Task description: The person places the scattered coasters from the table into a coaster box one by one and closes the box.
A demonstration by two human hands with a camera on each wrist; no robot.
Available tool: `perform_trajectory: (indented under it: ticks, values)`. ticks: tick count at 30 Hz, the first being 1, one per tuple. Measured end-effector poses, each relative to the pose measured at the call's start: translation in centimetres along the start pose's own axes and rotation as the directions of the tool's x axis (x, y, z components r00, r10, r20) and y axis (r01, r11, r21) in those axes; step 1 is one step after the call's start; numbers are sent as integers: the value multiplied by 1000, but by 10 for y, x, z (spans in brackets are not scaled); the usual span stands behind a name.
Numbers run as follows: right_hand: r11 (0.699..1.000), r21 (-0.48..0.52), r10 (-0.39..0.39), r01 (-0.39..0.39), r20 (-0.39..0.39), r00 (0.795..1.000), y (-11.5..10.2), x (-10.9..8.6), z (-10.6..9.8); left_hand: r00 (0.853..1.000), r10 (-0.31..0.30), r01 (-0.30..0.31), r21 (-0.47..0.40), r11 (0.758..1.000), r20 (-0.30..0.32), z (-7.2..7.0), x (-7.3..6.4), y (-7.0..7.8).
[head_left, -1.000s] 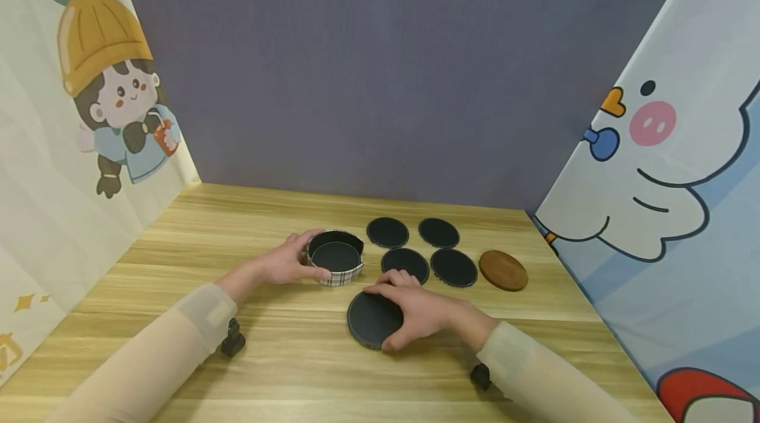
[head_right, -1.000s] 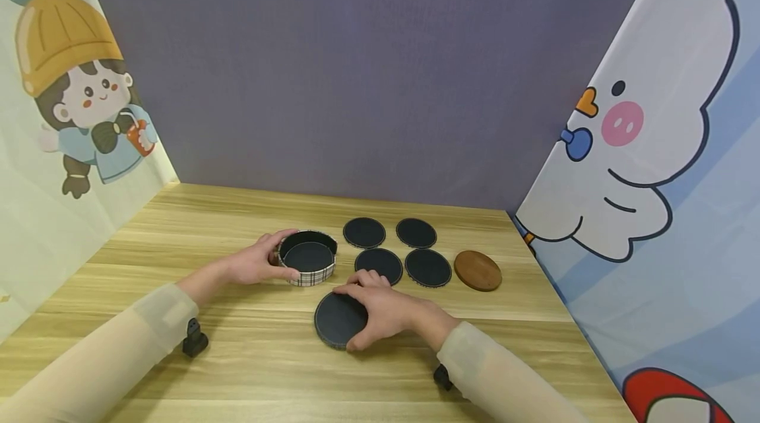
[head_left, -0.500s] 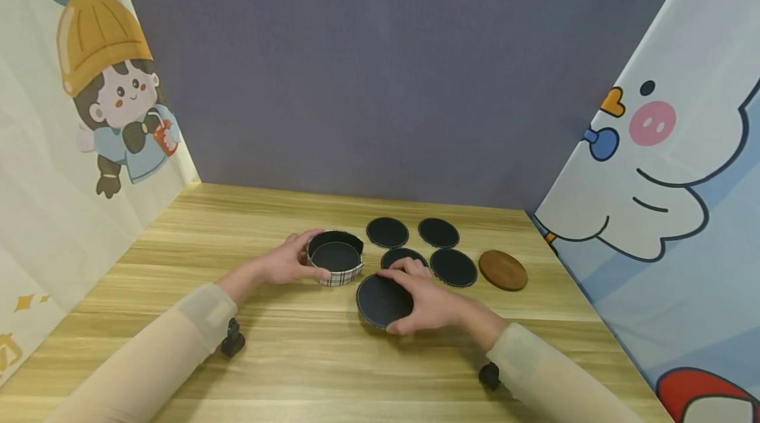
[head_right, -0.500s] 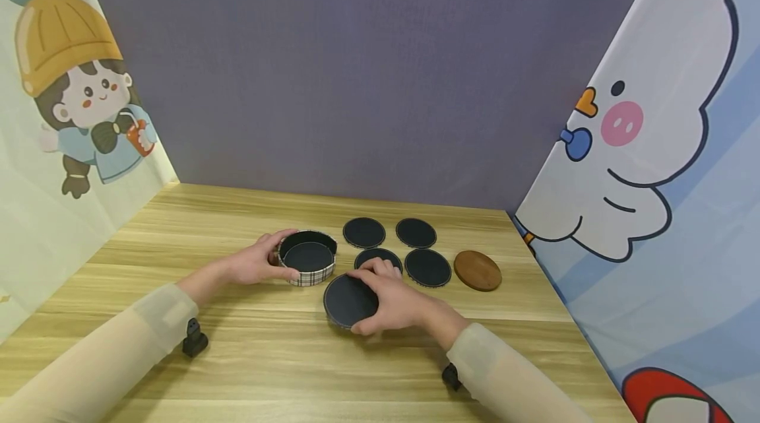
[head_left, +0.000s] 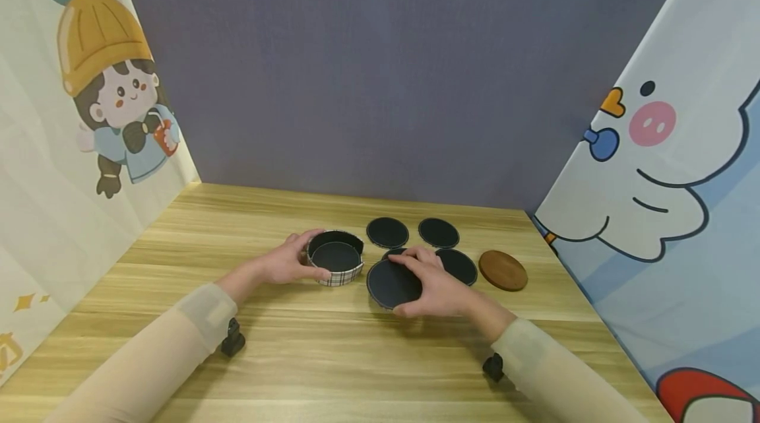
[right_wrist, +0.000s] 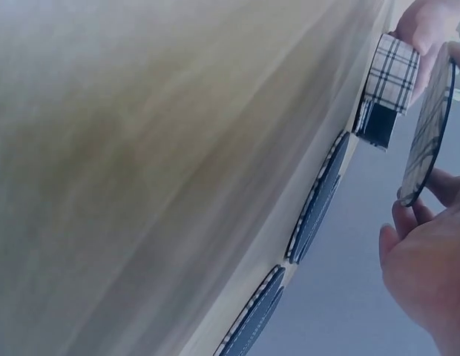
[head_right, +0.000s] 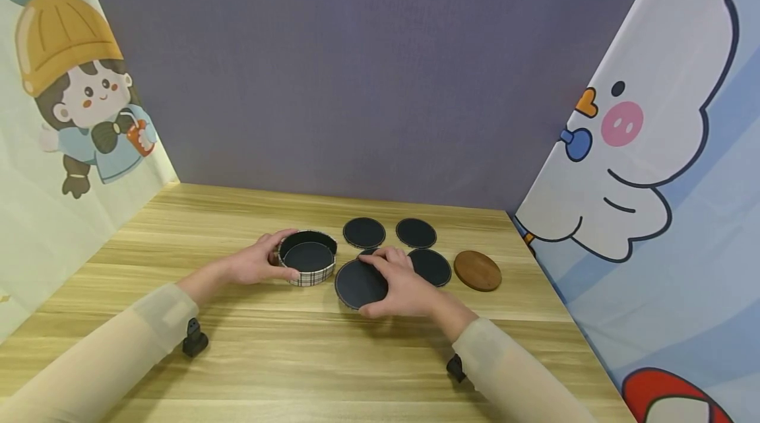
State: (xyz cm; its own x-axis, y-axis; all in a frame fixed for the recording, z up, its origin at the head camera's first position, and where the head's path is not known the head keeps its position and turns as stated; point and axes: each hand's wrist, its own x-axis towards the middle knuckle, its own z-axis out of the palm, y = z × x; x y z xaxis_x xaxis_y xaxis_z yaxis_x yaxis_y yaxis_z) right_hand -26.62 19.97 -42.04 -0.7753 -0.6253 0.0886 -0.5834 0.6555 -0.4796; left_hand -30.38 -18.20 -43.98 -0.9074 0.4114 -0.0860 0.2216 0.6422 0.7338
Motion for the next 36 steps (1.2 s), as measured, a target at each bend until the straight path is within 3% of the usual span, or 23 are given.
perform_trajectory:
  ticks: [16,36]
  values:
    - [999,-30,41,-43,-66,997,10,14,-11,1000,-5,5,-16,1000,6,-1,-1,0]
    - [995,7,95,-95,-43,994,2,57,-13,1000,-10,11,-17,1000,4,-1,1,-2]
